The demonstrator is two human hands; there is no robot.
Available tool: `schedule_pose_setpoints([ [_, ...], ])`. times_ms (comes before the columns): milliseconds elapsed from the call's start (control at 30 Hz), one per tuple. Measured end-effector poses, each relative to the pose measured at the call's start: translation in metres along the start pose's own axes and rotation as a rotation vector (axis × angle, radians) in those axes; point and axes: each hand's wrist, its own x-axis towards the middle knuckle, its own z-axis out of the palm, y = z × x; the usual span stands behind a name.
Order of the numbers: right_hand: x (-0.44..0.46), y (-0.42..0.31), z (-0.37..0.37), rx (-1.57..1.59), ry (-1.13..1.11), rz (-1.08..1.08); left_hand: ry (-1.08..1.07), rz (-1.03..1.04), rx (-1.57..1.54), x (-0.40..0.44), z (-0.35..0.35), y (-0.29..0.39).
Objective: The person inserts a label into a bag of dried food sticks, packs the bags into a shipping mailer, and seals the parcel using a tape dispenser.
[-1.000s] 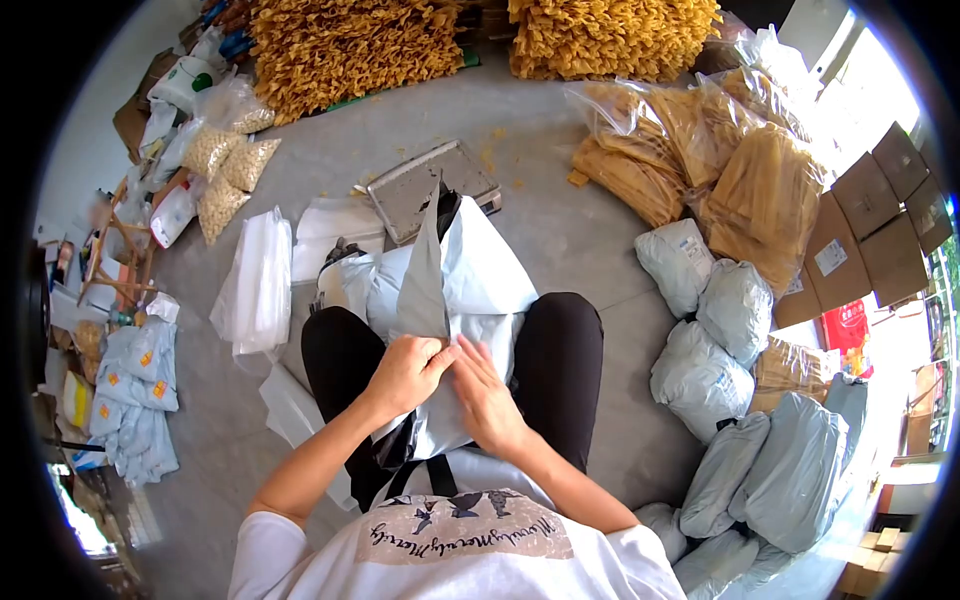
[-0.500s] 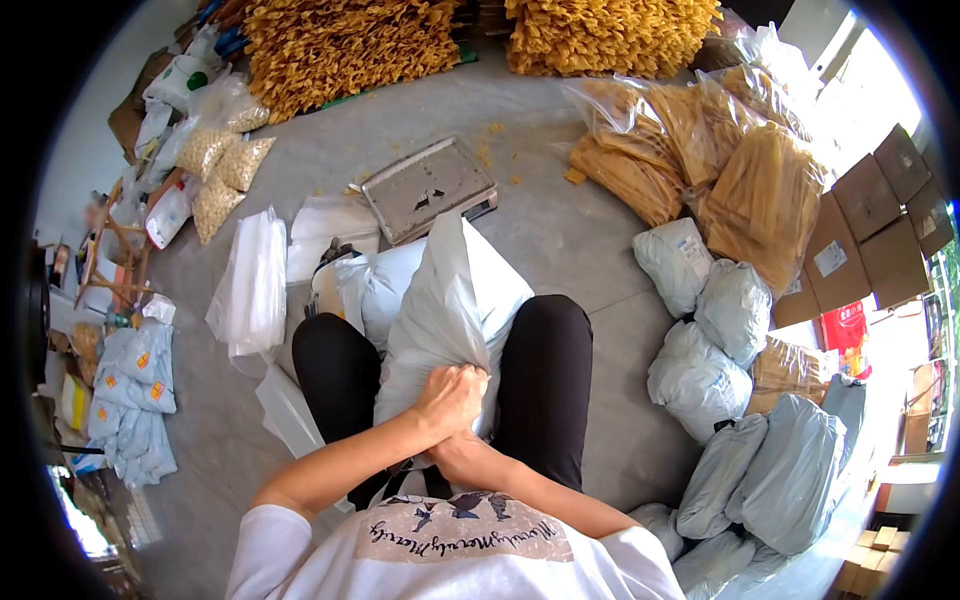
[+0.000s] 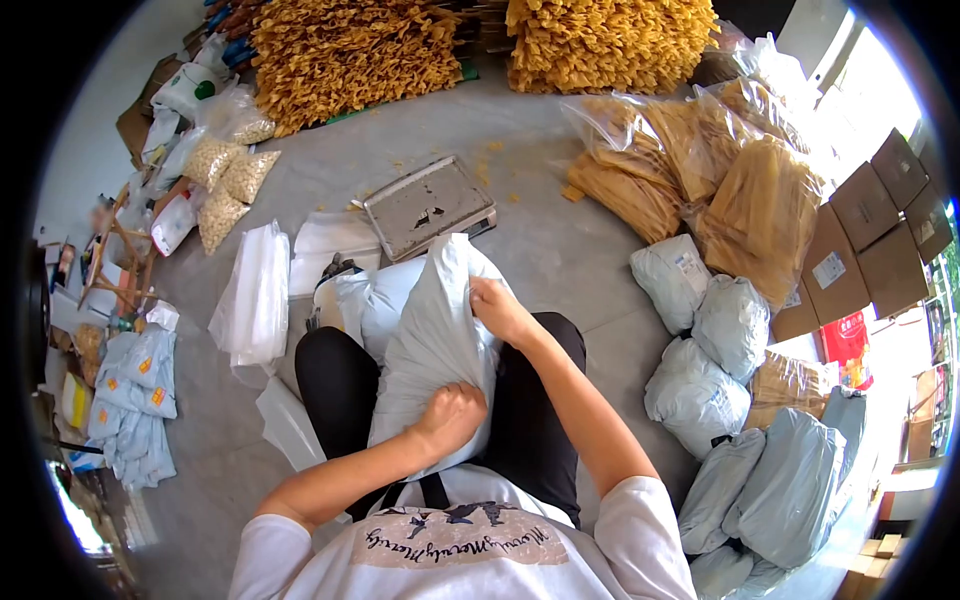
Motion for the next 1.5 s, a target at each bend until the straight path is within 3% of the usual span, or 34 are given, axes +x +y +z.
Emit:
schedule_pose_setpoints([
  [33, 0.004, -0.005, 0.000, 0.125, 0.146, 0.035, 0.008, 0.053, 0.019, -0.003, -0.001, 0.002],
  [67, 0.007, -0.005, 0.000, 0.124, 0.232, -0.065, 0.017, 0.107, 0.041, -0.004, -0.002, 0.002],
  [133, 0.010, 0.004, 0.000, -0.032, 0.169, 0.073, -0.028, 0.143, 0.059, -0.003, 0.003, 0.001],
  [233, 0.010, 0.005, -0.003, 0.051, 0.246, 0.120, -0.055, 0.213, 0.029, -0.005, 0.003, 0.005],
  [333, -0.003, -0.031, -0.016, 0.069, 0.371, 0.125, -0.050, 0.248, -0.010, -0.007, 0.018, 0.008],
  [367, -0.007, -0.031, -0.017, -0.099, 0.449, 0.063, -0.079, 0.252, -0.023, -0.009, 0.028, 0.010],
  [500, -0.011, -0.033, -0.019, -0.117, 0.446, -0.024, -0.032, 0.274, -0.088, -0.009, 0.040, 0.011],
  [600, -0.007, -0.041, -0.007, 0.445, 0.147, 0.253, -0.037, 0.266, -0.073, -0.009, 0.039, 0.012],
  [633, 0.001, -0.029, 0.000, 0.476, 0.104, 0.279, -0.071, 0.254, -0.025, -0.008, 0.034, 0.013],
  [667, 0.002, -0.025, 0.001, 0.478, 0.110, 0.277, -0.104, 0.243, 0.026, -0.007, 0.029, 0.012],
  [733, 0.006, -0.036, 0.000, 0.644, 0.277, 0.485, -0.069, 0.259, -0.014, -0.005, 0.017, 0.008],
  [800, 0.000, -0.040, -0.010, 0.691, 0.221, 0.384, -0.035, 0.264, -0.058, -0.006, 0.020, 0.006],
  [867, -0.015, -0.064, -0.012, -0.091, 0.229, 0.098, 0.033, 0.217, -0.085, -0.012, 0.038, 0.012],
  [900, -0.018, -0.060, -0.010, -0.201, 0.381, -0.173, 0.033, 0.220, -0.089, -0.012, 0.039, 0.012],
  [933, -0.022, -0.053, -0.010, -0.203, 0.384, -0.169, 0.034, 0.237, -0.132, -0.012, 0.040, 0.012],
  [1000, -0.032, -0.039, -0.019, -0.290, 0.684, -0.019, 0.041, 0.259, -0.173, -0.012, 0.038, 0.010],
  [1067, -0.052, -0.029, -0.026, -0.320, 0.717, 0.147, 0.016, 0.246, -0.146, -0.015, 0.033, 0.011],
  [1167, -0.065, -0.035, -0.016, -0.352, 0.782, 0.159, -0.015, 0.164, -0.023, -0.020, 0.041, 0.022],
  [1200, -0.067, -0.046, -0.014, -0.305, 0.782, 0.057, -0.022, 0.170, -0.029, -0.021, 0.038, 0.021],
  [1267, -0.068, -0.055, -0.017, -0.261, 0.790, -0.055, 0.110, 0.253, -0.284, -0.015, 0.032, 0.011],
  [1333, -0.069, -0.057, -0.022, 0.215, 0.756, 0.003, 0.082, 0.248, -0.246, -0.014, 0.032, 0.012],
  [1500, -0.062, -0.057, -0.023, 0.058, 0.716, 0.015, 0.011, 0.212, -0.209, -0.016, 0.030, 0.015],
])
